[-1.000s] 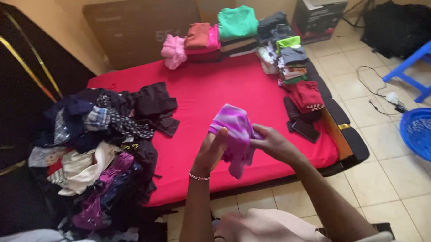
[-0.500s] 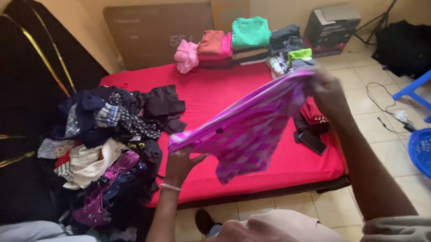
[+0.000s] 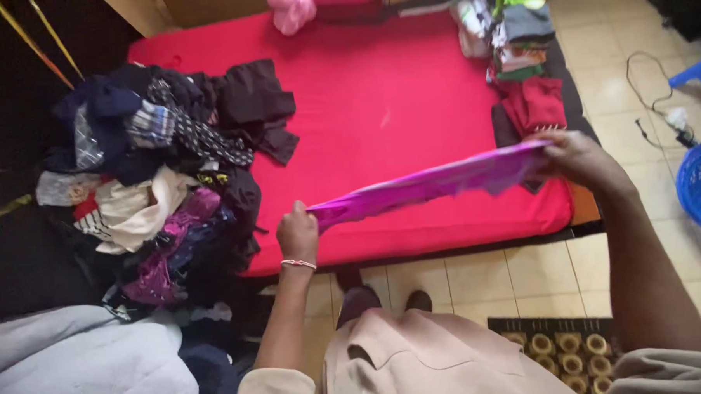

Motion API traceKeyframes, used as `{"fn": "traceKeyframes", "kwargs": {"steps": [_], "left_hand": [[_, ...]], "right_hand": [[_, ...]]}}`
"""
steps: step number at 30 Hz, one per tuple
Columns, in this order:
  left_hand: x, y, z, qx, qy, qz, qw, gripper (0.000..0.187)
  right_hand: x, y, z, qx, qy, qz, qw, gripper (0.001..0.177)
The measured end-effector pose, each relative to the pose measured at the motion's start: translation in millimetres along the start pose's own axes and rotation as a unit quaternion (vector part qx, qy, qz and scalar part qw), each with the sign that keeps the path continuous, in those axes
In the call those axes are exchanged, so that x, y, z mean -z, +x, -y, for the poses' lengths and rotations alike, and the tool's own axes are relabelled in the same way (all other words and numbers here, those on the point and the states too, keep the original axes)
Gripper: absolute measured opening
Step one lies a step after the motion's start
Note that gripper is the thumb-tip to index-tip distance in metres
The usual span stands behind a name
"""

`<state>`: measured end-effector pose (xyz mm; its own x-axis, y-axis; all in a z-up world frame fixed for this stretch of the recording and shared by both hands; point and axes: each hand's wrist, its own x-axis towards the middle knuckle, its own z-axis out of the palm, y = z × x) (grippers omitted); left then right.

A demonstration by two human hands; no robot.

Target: Folding various items of laundry on a bed.

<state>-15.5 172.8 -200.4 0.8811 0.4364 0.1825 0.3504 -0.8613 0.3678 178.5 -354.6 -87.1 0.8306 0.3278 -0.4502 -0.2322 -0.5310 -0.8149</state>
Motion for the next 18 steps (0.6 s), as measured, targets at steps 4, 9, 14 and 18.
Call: {"fn": "traceKeyframes", "kwargs": {"steps": [4, 9, 14, 18], "left_hand": [[35.3, 28.1, 5.1, 0.147, -0.129, -0.037, 0.980, 0.014], [5.5, 72.5, 34.2, 0.119, -0.229, -0.076, 0.963, 0.016], [-69.9, 164.1, 76.1, 0.236, -0.380, 0.092, 0.890, 0.025], [-57.0, 245.2, 76.2, 0.155, -0.332, 0.039, 0.930, 0.020]], "right_hand": [[-33.4, -11.7, 31.8, 0.104, 0.149, -0.053, 0.982, 0.029], [-73.6, 39.0, 22.6, 0.184, 0.370, -0.123, 0.902, 0.025], [-90.4, 154.4, 7.7, 0.103, 0.528, -0.127, 0.834, 0.032], [-73.6, 204.1, 47.1, 0.155, 0.500, -0.201, 0.828, 0.024]]}}
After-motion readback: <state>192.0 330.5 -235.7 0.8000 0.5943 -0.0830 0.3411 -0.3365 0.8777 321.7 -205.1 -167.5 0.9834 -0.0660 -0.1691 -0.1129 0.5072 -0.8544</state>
